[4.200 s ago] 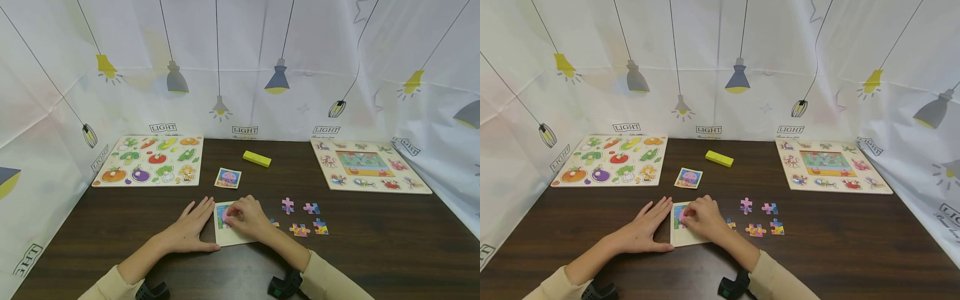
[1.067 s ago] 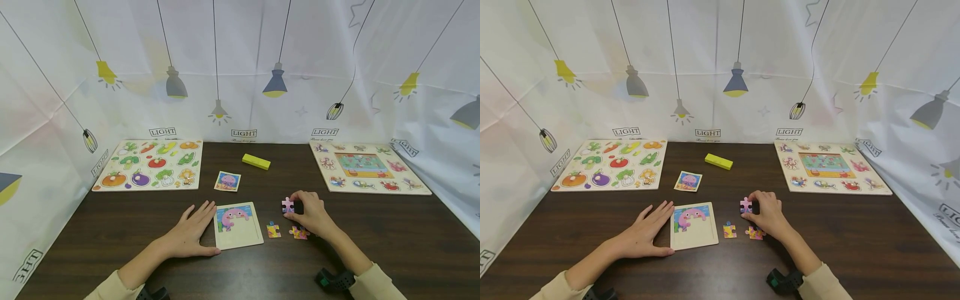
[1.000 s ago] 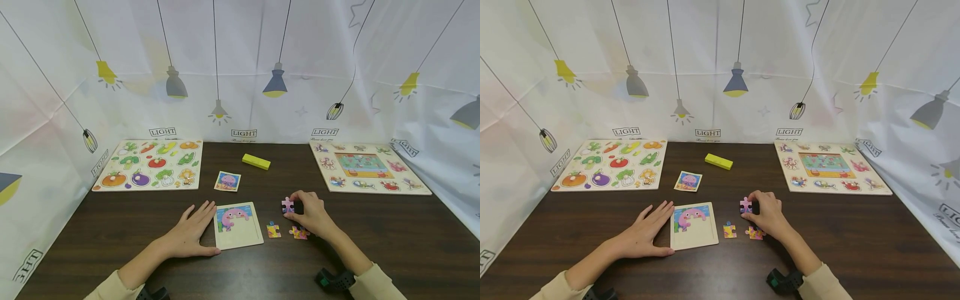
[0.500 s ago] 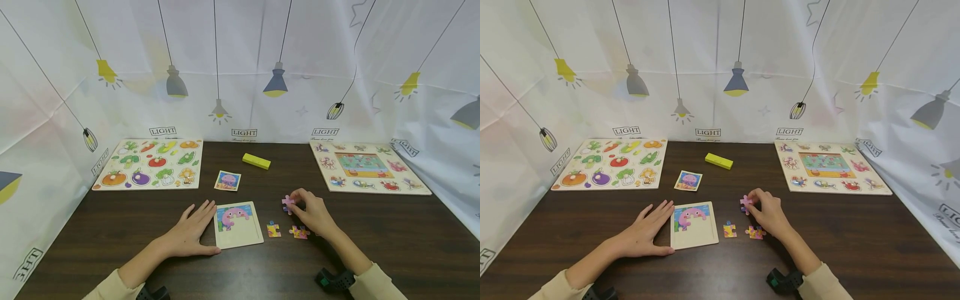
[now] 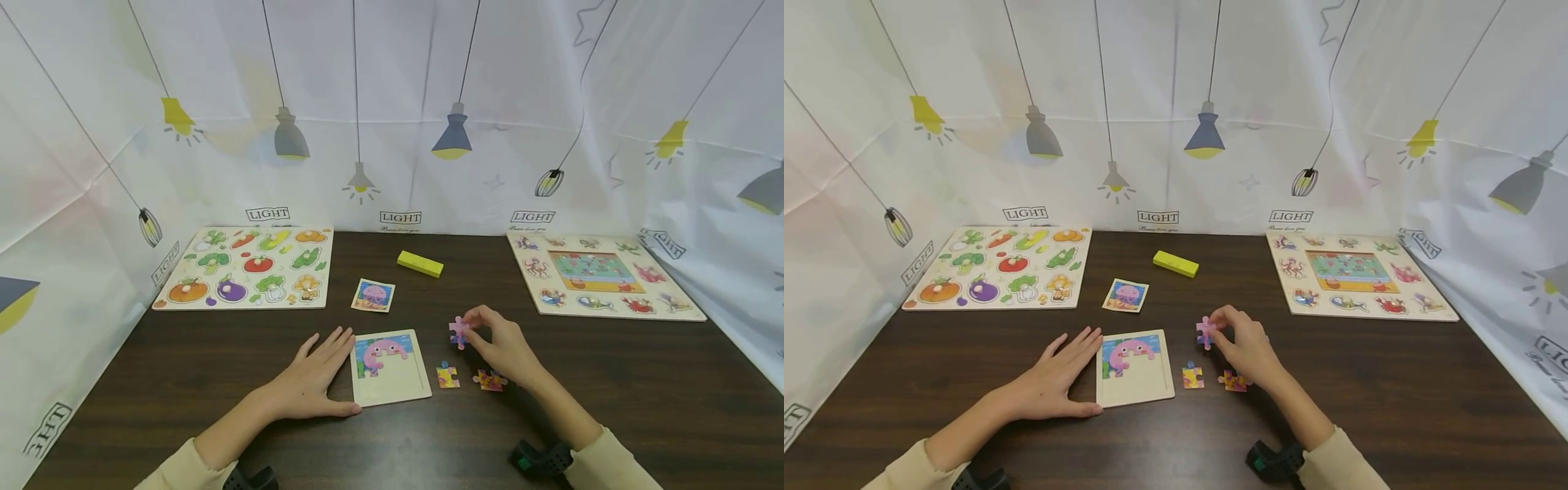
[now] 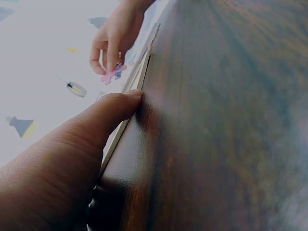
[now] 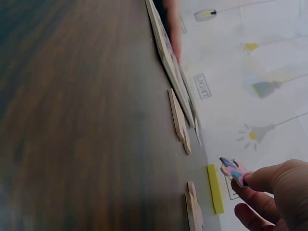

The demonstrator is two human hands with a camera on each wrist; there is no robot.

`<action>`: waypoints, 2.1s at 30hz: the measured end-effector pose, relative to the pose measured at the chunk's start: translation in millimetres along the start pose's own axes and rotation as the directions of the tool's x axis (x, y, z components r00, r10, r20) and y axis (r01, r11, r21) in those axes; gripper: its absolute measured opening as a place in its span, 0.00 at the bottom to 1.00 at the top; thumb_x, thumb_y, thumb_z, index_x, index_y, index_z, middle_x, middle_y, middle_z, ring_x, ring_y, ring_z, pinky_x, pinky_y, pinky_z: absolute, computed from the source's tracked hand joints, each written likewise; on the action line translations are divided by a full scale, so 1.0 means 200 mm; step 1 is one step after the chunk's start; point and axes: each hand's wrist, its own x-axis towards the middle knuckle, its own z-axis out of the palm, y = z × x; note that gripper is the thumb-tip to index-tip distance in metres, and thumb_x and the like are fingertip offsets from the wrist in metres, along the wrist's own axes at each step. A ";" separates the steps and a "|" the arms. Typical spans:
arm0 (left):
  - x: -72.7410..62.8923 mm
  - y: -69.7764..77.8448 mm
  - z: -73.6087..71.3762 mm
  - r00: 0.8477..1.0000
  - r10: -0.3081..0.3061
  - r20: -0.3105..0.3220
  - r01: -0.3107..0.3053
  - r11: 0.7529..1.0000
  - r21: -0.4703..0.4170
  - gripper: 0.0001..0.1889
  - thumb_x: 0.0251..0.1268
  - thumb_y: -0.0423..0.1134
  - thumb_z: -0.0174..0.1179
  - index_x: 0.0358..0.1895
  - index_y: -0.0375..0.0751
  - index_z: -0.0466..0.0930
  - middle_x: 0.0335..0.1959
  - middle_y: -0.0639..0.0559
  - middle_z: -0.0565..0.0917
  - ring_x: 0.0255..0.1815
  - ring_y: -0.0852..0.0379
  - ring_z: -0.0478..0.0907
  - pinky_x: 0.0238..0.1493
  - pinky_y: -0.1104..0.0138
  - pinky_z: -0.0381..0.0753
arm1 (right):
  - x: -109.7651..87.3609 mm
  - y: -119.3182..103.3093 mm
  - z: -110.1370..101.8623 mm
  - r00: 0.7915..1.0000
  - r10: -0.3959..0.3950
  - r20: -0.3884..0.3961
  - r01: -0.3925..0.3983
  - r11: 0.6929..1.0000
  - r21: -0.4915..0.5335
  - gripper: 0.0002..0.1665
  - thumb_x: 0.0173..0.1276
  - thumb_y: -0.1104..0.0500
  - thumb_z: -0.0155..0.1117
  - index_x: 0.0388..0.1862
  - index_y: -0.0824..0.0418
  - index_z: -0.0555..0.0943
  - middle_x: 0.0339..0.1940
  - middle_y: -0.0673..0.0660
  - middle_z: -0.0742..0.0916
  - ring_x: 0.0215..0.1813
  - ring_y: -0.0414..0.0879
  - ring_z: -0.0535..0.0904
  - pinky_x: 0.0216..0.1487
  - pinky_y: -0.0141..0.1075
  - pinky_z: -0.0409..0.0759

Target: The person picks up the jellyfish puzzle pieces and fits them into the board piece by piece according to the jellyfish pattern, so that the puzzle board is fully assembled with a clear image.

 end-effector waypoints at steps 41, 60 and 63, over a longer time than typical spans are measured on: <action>0.01 0.00 0.00 1.000 -0.018 0.025 0.018 1.000 -0.001 0.57 0.48 0.76 0.46 0.73 0.39 0.41 0.74 0.48 0.42 0.73 0.54 0.34 0.66 0.48 0.32 | 0.11 -0.27 0.28 0.980 -0.123 0.153 0.089 0.973 0.215 0.10 0.58 0.66 0.64 0.36 0.54 0.77 0.28 0.45 0.80 0.32 0.40 0.74 0.34 0.35 0.75; 0.00 0.00 0.00 1.000 0.007 -0.006 -0.007 1.000 -0.001 0.56 0.49 0.75 0.46 0.72 0.37 0.42 0.73 0.46 0.43 0.73 0.52 0.36 0.65 0.47 0.35 | 0.07 -0.31 0.36 0.974 -0.147 0.171 0.120 0.980 0.159 0.08 0.56 0.60 0.69 0.32 0.53 0.78 0.25 0.42 0.77 0.30 0.39 0.70 0.31 0.31 0.71; 0.00 0.00 0.00 1.000 0.014 -0.013 -0.014 1.000 0.002 0.56 0.49 0.75 0.46 0.72 0.37 0.43 0.73 0.46 0.44 0.73 0.52 0.37 0.65 0.47 0.36 | 0.07 -0.32 0.37 0.977 -0.151 0.154 0.133 0.984 0.118 0.09 0.54 0.57 0.71 0.30 0.53 0.79 0.23 0.41 0.76 0.29 0.38 0.70 0.30 0.31 0.70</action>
